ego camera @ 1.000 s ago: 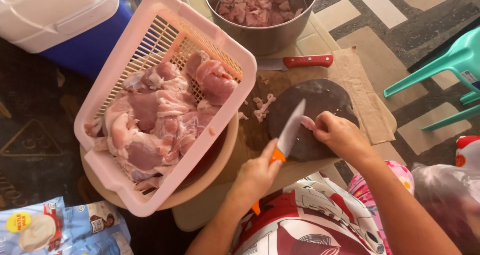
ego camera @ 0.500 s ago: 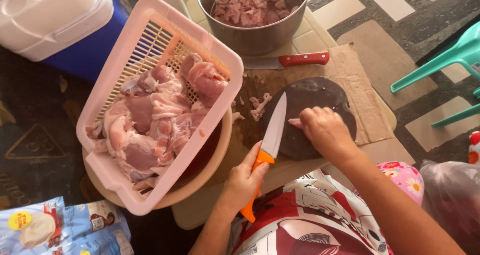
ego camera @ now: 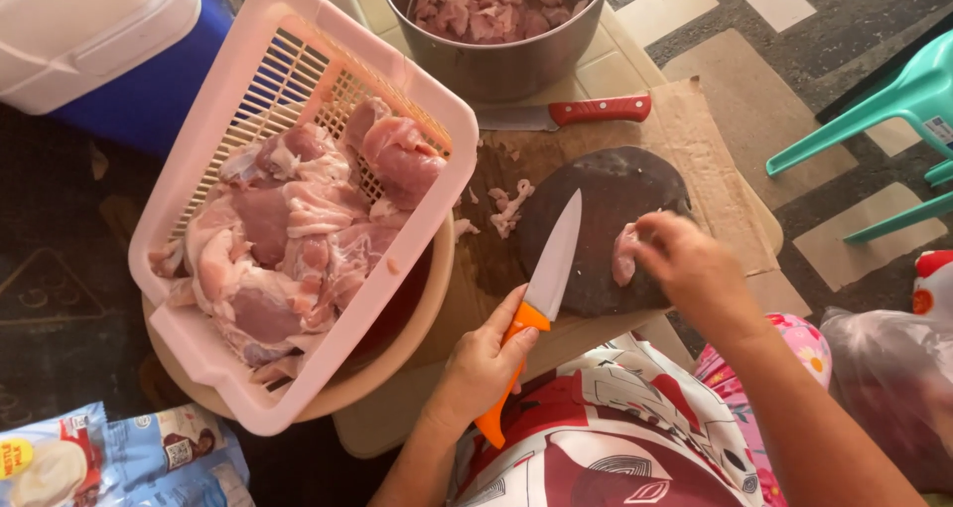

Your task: Cutting raw meat into smaller pieces on a cutting board using a knife

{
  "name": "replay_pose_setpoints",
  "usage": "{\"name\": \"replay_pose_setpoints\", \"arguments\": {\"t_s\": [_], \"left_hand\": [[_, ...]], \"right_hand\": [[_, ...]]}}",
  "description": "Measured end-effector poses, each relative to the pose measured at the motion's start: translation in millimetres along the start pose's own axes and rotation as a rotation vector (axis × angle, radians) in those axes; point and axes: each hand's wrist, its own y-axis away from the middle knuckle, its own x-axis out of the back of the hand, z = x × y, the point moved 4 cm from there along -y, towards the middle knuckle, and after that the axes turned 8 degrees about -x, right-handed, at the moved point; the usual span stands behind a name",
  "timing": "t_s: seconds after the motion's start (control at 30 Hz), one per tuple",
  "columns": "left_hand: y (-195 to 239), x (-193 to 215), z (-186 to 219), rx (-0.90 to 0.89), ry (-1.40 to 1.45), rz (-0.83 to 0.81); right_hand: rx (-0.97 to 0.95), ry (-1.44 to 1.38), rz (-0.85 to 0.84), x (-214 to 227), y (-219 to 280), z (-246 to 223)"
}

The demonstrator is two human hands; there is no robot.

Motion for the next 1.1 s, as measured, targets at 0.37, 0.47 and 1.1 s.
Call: {"name": "replay_pose_setpoints", "arguments": {"t_s": [0.37,0.47,1.1], "left_hand": [[-6,-6,-3,0.002,0.037,-0.004],[-5,-4,-7,-0.006,0.085,0.009],[-18,-31,40,0.078,-0.087,-0.144]], "right_hand": [[0.697,0.329,0.105,-14,-50,12],[0.205,0.246,-0.135,6,-30,-7],[0.324,0.007,0.209,-42,-36,52]]}}
